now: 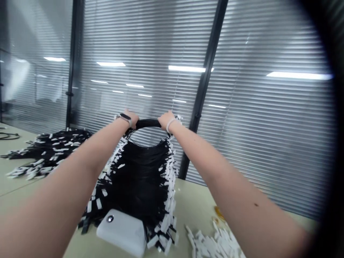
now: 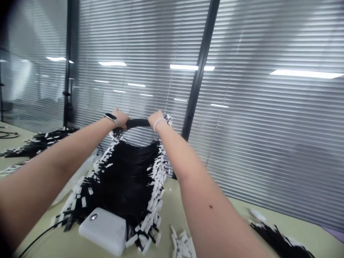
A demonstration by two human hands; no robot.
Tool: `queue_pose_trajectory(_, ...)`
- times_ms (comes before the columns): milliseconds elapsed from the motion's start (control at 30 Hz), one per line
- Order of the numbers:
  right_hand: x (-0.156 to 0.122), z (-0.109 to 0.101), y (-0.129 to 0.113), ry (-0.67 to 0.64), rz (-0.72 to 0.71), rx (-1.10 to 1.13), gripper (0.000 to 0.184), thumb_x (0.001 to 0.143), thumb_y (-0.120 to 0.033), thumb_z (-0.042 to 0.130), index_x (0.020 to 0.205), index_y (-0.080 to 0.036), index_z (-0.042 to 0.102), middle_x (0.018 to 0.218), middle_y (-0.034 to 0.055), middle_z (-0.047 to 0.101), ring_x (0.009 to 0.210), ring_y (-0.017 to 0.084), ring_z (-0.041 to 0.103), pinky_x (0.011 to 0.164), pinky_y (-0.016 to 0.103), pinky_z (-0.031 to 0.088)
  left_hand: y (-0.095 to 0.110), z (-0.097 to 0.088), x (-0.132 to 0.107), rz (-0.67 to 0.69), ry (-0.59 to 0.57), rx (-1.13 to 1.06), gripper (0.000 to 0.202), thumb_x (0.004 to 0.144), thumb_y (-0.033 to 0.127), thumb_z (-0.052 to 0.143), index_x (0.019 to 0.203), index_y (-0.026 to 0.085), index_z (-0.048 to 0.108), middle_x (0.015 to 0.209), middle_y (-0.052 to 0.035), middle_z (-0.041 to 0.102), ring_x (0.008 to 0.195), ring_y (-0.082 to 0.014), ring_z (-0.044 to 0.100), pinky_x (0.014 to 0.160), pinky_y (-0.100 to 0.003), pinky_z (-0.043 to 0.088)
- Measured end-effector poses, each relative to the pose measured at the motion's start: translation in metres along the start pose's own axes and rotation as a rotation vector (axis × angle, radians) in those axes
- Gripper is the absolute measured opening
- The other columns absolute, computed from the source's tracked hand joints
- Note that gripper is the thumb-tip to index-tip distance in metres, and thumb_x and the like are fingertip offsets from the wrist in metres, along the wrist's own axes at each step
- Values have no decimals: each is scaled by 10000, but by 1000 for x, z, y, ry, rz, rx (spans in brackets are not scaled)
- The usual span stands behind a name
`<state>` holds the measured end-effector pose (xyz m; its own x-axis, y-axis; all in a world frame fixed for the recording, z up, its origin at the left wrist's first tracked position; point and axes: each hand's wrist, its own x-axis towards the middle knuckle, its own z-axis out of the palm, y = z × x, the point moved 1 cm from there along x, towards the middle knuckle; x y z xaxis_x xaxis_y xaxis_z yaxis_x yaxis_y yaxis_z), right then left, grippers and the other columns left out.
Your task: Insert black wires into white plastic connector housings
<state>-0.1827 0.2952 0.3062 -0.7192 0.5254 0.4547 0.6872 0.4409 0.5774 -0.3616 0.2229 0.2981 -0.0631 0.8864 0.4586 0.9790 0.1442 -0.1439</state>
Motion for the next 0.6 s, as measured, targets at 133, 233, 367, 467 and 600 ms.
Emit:
queue_pose_trajectory(133,-15,55,-21,38,-53,19,312,865,-323,470,1128,-157,498,1134,79,515,971,169,533,825,379,459,11,68,-12,34,11,40,409,820,352,517,1184,168,484,1296,-102,430,1180,-271,399,975,-527,285)
queue_pose_trajectory(233,-22,83,-26,69,-65,67,319,863,-323,473,1135,-158,494,1150,81,506,989,176,526,836,387,453,15,101,-17,49,34,45,408,830,345,505,1195,168,470,1296,-103,425,1167,-268,413,966,-524,305)
queue_pose_trajectory(367,-8,85,-17,109,-27,171,395,857,-360,473,1200,-166,449,1246,93,439,1102,220,459,918,457,379,2,99,-11,29,100,29,487,853,424,417,1292,219,371,1411,-94,290,1293,-276,231,1053,-510,81)
queue_pose_trajectory(467,6,75,2,110,38,253,559,860,-507,361,1312,-180,327,1396,133,251,1256,293,271,1015,497,219,-14,88,-4,-70,110,9,490,893,450,239,1309,213,344,1411,-110,294,1309,-296,197,1032,-538,-24)
queue_pose_trajectory(600,5,71,18,48,94,321,651,869,-561,191,1391,-176,131,1460,137,-9,1319,341,58,1034,530,105,-26,89,-10,-160,-14,-34,481,875,438,351,1260,154,397,1332,-148,381,1219,-317,346,978,-576,214)
